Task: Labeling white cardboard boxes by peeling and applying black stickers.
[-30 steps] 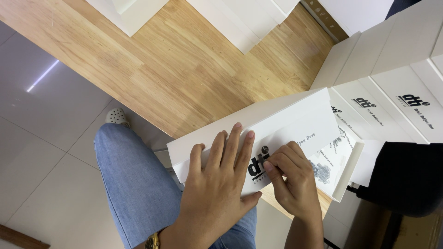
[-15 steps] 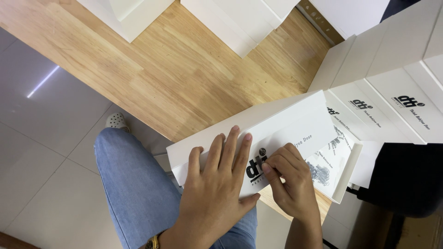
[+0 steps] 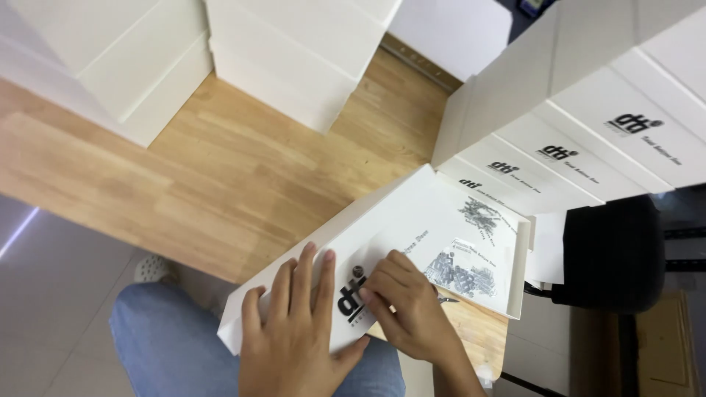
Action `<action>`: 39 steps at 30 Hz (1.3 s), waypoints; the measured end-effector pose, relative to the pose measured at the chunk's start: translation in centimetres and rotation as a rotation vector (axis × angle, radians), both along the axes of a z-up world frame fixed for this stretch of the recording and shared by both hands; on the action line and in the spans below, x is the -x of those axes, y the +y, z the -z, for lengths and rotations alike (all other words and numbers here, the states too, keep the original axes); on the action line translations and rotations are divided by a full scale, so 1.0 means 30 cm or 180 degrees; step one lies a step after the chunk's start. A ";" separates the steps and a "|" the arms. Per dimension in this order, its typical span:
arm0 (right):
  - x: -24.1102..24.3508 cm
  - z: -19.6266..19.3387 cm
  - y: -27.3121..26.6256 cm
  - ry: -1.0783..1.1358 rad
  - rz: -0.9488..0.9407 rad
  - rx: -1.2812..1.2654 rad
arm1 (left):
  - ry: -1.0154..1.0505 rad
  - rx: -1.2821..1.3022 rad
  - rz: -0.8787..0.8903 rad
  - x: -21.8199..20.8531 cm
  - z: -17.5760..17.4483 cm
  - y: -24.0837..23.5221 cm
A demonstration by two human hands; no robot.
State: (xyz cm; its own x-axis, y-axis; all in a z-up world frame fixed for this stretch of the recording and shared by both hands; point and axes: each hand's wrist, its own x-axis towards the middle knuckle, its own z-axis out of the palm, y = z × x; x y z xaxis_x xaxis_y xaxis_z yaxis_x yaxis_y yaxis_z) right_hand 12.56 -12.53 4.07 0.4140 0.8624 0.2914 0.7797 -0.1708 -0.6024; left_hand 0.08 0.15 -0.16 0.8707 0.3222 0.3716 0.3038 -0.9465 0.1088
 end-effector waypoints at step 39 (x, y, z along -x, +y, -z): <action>-0.018 0.046 0.000 -0.0053 -0.0083 -0.0105 | -0.0149 -0.0079 0.0121 -0.022 0.090 0.017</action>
State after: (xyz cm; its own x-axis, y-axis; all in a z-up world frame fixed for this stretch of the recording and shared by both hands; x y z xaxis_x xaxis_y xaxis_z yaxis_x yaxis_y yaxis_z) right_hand 13.10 -12.52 2.68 0.3863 0.8626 0.3267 0.7937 -0.1304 -0.5942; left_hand 0.75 0.65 -2.85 0.8636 0.2794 0.4197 0.2627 -0.9599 0.0983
